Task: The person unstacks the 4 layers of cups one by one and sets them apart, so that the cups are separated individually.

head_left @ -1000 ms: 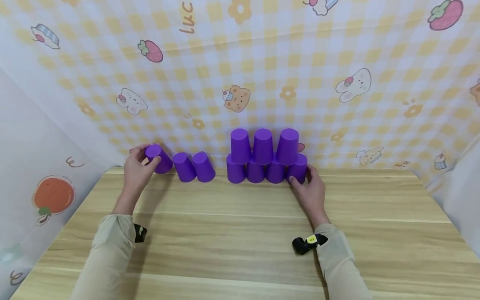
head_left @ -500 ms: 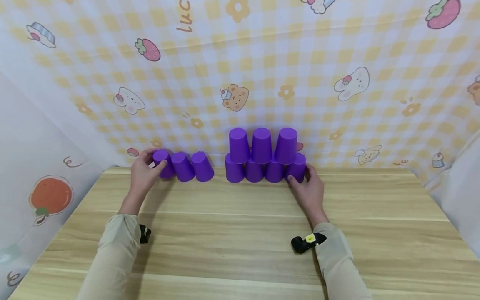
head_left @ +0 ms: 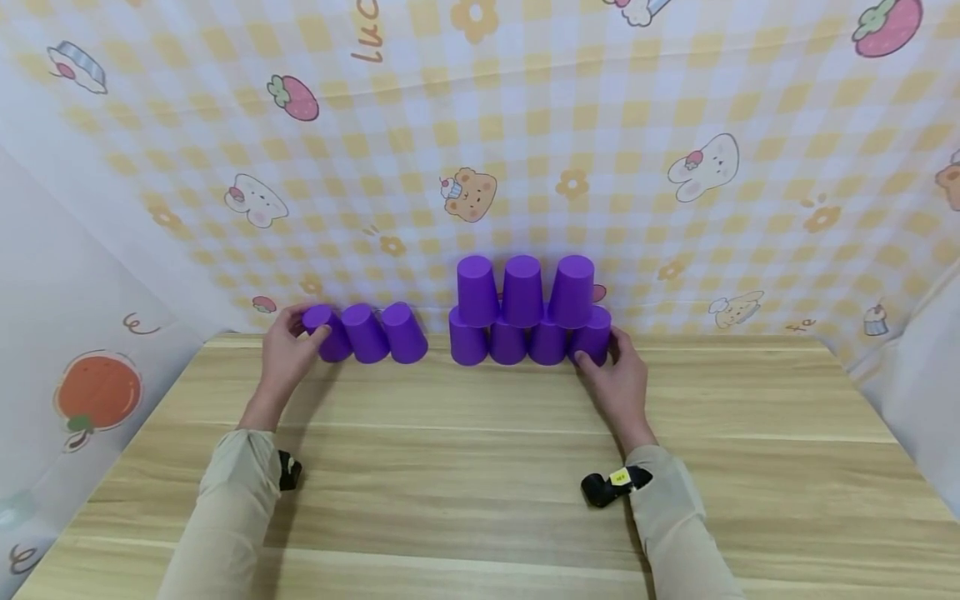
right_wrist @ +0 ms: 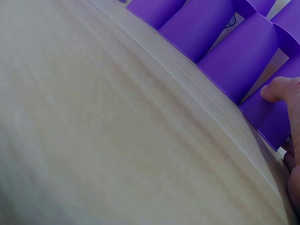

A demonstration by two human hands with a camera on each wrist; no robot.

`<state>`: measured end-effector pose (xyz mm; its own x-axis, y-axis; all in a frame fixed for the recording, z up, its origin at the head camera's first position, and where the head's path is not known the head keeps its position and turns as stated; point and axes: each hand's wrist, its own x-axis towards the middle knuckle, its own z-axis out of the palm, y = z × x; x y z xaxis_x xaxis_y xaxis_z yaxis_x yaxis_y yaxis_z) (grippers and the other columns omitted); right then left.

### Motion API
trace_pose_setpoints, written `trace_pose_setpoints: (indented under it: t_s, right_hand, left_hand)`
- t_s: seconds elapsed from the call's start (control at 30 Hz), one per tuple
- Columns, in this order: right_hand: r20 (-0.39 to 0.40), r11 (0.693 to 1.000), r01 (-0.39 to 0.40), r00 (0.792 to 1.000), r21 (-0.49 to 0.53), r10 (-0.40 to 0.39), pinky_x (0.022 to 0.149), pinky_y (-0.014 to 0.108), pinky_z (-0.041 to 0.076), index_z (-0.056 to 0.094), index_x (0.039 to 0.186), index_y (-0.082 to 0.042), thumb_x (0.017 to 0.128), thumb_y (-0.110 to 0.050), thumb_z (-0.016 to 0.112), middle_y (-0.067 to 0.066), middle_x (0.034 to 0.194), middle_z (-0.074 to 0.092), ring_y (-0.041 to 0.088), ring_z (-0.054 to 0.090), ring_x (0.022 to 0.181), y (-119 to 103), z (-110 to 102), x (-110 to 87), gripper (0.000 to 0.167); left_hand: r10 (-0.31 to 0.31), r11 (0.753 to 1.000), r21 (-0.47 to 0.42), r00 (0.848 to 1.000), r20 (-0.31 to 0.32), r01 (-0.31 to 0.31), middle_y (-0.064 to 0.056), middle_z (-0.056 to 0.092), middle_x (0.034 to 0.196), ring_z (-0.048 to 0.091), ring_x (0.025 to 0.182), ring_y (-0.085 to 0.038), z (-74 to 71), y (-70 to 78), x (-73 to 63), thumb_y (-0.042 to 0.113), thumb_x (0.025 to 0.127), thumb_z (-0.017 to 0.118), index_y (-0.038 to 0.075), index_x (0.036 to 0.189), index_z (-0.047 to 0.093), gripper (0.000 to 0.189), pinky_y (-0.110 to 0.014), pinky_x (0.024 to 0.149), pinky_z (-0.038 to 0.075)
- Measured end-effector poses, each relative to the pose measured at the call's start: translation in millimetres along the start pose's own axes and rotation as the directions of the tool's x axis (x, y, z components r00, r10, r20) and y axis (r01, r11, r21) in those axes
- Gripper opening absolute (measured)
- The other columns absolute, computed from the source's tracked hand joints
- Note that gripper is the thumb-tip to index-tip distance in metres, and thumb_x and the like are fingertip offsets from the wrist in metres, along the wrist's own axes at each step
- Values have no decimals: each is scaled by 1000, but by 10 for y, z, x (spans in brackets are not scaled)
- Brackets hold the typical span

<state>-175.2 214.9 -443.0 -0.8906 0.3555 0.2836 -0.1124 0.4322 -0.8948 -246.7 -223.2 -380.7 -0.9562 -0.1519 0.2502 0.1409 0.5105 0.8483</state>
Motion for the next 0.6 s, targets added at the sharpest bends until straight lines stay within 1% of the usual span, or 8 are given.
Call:
trace_pose_setpoints:
  t_s: [0.17,0.4,0.53,0.6]
  right_hand:
    - [-3,1000,3,1000,-4,-3,101,38,38,46,130,2,79,-13,72,21,127,52,32,50,116,-5,-5,1,60]
    - [-2,1000,0,1000,-6,0,101,39,38,46,130,3,79,-13,72,22,127,52,33,50,117,-6,-9,0,59]
    - [-2,1000,2,1000,-9,-2,102,38,38,46,130,3,79,-12,72,23,127,52,33,49,118,-5,-6,-2,59]
    - [-2,1000,3,1000,-10,-3,102,38,38,46,130,3,79,-12,72,23,128,51,33,49,118,-3,-4,-2,60]
  left_hand:
    - [-6,1000,4,1000,9,5,-27,51,124,48,115,-36,-30,-49,19,7,87,61,-11,128,42,49,-41,101,38]
    - [39,999,0,999,26,-39,-26,52,123,49,112,-35,-33,-92,47,6,86,63,-11,127,43,49,-38,100,40]
    - [63,998,-7,997,44,-63,-29,50,124,48,114,-39,-42,-106,43,3,85,63,-12,128,42,51,-41,100,39]
    - [67,998,7,996,56,-68,-31,48,126,47,116,-41,-53,-105,31,3,85,64,-10,131,39,54,-45,100,38]
